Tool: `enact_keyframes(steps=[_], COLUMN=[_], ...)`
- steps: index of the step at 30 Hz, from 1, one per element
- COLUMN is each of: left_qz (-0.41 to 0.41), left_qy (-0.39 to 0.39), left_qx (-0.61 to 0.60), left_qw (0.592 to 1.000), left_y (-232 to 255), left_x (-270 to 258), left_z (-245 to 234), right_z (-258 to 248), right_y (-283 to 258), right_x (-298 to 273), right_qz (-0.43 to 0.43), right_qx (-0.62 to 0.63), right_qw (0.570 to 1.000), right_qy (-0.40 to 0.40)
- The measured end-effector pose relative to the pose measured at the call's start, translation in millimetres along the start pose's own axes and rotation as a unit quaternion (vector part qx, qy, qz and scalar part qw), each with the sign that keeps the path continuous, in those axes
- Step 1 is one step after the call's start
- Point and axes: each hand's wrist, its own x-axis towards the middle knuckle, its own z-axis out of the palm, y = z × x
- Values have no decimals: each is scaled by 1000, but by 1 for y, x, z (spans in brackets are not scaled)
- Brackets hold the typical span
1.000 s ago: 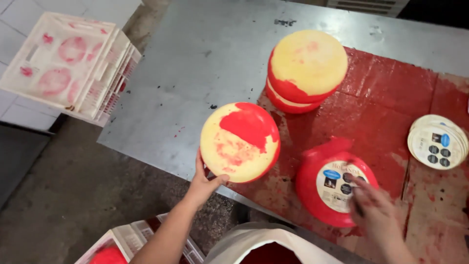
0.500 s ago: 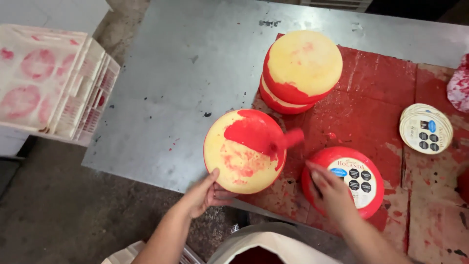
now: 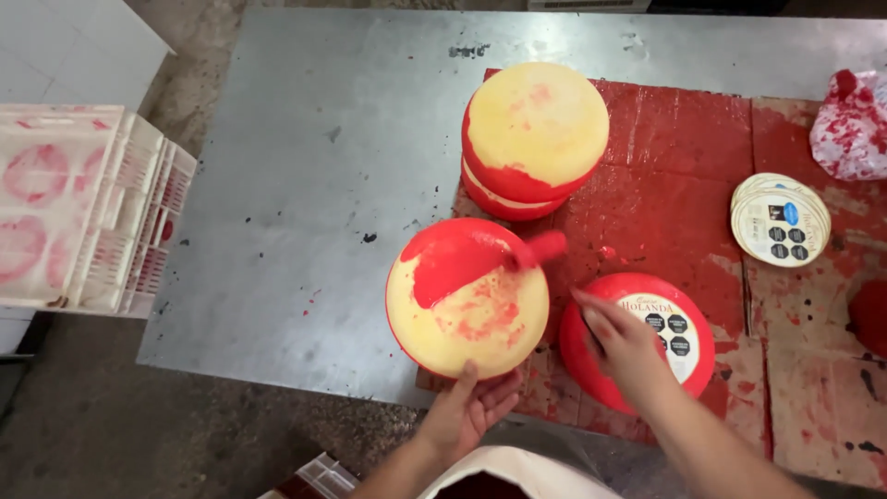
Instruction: Painting cheese wheels with red coating using a roller, applying labels, and placing them into a plastic crate.
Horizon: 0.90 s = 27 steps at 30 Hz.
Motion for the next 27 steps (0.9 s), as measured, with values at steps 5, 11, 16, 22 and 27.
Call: enact_keyframes(steps=[5, 11, 16, 22, 27], left_qz=[7, 5, 44, 111, 164], left_qy=[5, -8, 31, 98, 134], left_qx=[18, 32, 10, 68, 149], left_qw=[1000, 999, 999, 987, 966], left_y=[0, -1, 5, 42, 62], left_x=[-2, -4, -15, -44, -51], left_z=[0, -5, -25, -24, 4], right_z=[-42, 34, 6, -5, 85], right_y=[59, -91, -80, -108, -127], right_x=[-11, 8, 13, -17, 9], right_qz=[-78, -237, -267, -176, -212], right_qx=[-200, -487, -558, -724, -729], right_qw=[976, 837, 779, 662, 633], right_qy=[42, -83, -105, -76, -152])
